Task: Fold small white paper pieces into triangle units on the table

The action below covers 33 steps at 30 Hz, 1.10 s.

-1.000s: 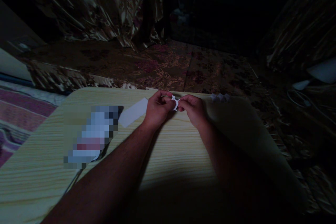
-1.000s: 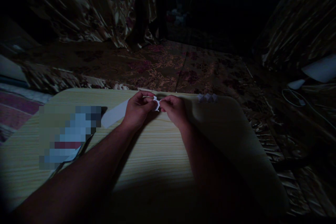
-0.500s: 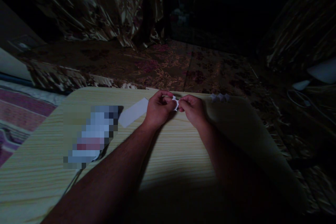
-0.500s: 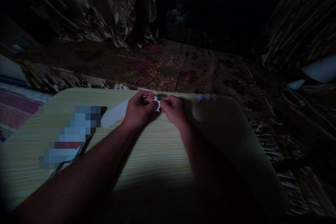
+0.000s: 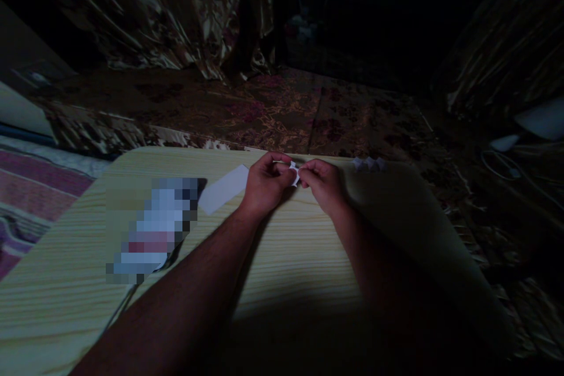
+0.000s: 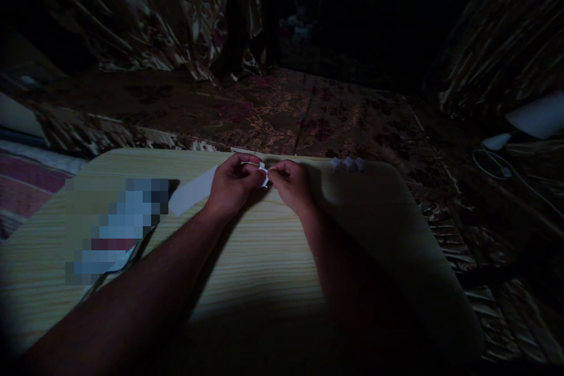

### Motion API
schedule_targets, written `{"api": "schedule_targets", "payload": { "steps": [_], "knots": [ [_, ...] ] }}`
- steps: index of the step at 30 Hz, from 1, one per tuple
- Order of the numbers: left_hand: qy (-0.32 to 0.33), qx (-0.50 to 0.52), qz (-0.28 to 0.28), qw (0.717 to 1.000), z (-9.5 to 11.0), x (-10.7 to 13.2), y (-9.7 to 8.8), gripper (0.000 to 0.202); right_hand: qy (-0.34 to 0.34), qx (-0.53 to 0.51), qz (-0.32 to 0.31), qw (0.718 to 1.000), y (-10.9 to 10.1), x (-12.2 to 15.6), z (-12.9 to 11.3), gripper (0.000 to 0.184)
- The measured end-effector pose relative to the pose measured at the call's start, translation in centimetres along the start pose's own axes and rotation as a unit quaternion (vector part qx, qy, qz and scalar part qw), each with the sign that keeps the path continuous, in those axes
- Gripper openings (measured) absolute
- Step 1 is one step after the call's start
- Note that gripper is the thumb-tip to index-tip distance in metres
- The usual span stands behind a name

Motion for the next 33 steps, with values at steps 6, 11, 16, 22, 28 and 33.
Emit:
{"api": "schedule_targets", "payload": {
  "steps": [6,11,16,22,28,33],
  "knots": [
    [-0.003,0.017,-0.012,1.000,0.07,0.07,0.12,0.033,-0.009,0.004,0.001,1.000,-0.04,-0.04,-0.02,0.015],
    [-0.010,0.014,-0.005,1.000,0.28,0.10,0.21,0.036,-0.010,0.008,0.006,1.000,-0.08,-0.12,0.27,0.015],
    [-0.009,0.013,-0.004,1.000,0.28,0.12,0.28,0.036,-0.023,0.009,0.008,1.000,-0.06,-0.16,0.47,0.015],
    [-0.010,0.015,-0.003,1.000,0.26,0.14,0.28,0.035,-0.020,0.014,0.007,1.000,0.05,-0.04,0.16,0.013],
    [-0.016,0.022,-0.006,1.000,0.38,0.18,0.36,0.037,-0.025,0.014,0.010,1.000,0.00,-0.06,0.29,0.014],
    [-0.017,0.016,-0.003,1.000,0.40,0.17,0.30,0.037,-0.028,-0.002,0.004,1.000,0.00,-0.07,0.28,0.014]
  ]
}}
Point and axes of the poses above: each hand's wrist, its own x-axis away from the middle knuckle, its own y-axis out of the palm, z = x × y, the point moved 1 cm from there along -x, towards the middle knuckle, and after that the axes turned 14 degrees about -x, right-handed, at the moved point
